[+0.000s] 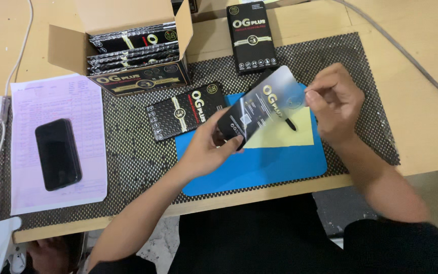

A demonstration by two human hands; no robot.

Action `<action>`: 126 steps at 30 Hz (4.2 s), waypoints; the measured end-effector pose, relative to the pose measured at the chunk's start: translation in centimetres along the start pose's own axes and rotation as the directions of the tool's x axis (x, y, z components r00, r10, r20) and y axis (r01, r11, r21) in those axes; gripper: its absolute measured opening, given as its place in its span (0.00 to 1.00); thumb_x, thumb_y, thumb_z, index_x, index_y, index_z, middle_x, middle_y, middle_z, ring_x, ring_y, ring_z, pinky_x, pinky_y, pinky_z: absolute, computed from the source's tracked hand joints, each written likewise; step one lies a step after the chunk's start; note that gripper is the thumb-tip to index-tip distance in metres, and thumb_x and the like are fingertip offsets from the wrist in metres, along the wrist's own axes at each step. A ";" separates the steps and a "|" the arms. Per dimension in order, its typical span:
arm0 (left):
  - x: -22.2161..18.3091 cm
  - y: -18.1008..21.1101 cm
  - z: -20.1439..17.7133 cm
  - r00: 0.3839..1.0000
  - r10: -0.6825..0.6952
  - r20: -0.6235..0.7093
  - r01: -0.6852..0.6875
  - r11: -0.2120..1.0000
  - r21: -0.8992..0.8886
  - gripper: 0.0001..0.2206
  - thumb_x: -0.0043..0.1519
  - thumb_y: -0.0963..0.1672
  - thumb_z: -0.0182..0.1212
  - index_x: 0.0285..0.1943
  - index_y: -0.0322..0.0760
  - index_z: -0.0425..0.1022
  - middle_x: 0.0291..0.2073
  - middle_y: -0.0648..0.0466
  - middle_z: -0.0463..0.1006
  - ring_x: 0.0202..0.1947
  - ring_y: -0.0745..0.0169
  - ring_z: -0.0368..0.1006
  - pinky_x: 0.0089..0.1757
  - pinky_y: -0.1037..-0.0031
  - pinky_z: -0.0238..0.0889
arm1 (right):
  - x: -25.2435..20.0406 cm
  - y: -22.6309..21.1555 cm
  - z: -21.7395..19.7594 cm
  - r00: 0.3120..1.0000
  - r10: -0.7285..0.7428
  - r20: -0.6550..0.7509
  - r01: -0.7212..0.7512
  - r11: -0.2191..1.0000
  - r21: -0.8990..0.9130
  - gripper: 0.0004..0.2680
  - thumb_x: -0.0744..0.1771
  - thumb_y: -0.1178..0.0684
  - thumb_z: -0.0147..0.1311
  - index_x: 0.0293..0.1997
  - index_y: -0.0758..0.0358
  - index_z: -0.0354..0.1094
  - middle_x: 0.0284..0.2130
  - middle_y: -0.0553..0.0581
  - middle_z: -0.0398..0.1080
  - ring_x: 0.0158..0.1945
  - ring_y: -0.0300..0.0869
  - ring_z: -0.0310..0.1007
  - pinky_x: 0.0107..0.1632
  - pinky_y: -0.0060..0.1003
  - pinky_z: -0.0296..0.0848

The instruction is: The person labels a mobile screen using a pen, removes the protective film from a new screen, and places it into a retail box.

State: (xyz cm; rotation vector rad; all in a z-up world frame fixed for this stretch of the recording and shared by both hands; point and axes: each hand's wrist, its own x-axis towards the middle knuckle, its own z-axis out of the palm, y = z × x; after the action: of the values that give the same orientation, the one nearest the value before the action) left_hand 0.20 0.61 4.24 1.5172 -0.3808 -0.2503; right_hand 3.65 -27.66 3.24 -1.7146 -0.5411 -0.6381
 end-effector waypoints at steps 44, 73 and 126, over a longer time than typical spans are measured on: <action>1.1 -0.5 -1.7 0.970 -0.191 0.152 0.145 0.951 0.272 0.17 0.72 0.51 0.40 0.38 0.40 0.70 0.22 0.62 0.64 0.26 0.73 0.70 0.32 0.76 0.74 | -0.3 -1.4 0.3 0.978 0.206 0.037 -0.209 0.949 0.238 0.02 0.68 0.59 0.49 0.35 0.59 0.64 0.51 0.57 0.63 0.61 0.47 0.68 0.73 0.48 0.71; -0.2 -1.0 -1.3 0.985 0.100 -0.139 -0.104 0.994 -0.023 0.27 0.62 0.41 0.67 0.70 0.30 0.64 0.24 0.59 0.74 0.18 0.80 0.59 0.22 0.80 0.50 | 0.5 -1.2 0.5 0.988 -0.126 -0.092 0.127 0.992 0.013 0.09 0.72 0.51 0.51 0.39 0.67 0.65 0.45 0.62 0.60 0.42 0.48 0.66 0.50 0.42 0.75; 0.1 -2.5 1.2 0.983 0.054 -0.173 -0.099 0.961 -0.260 0.20 0.69 0.38 0.51 0.71 0.30 0.63 0.51 0.35 0.79 0.53 0.46 0.78 0.50 0.52 0.75 | 0.1 2.6 2.2 0.979 0.151 0.139 -0.134 0.983 -0.129 0.17 0.70 0.64 0.50 0.69 0.67 0.67 0.14 0.52 0.65 0.17 0.34 0.59 0.24 0.30 0.59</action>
State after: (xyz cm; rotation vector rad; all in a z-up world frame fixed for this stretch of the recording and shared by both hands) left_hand 0.05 -0.65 1.79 1.2436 -0.2617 -0.1085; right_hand 5.77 -26.11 1.04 -1.9050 -0.4859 -0.4500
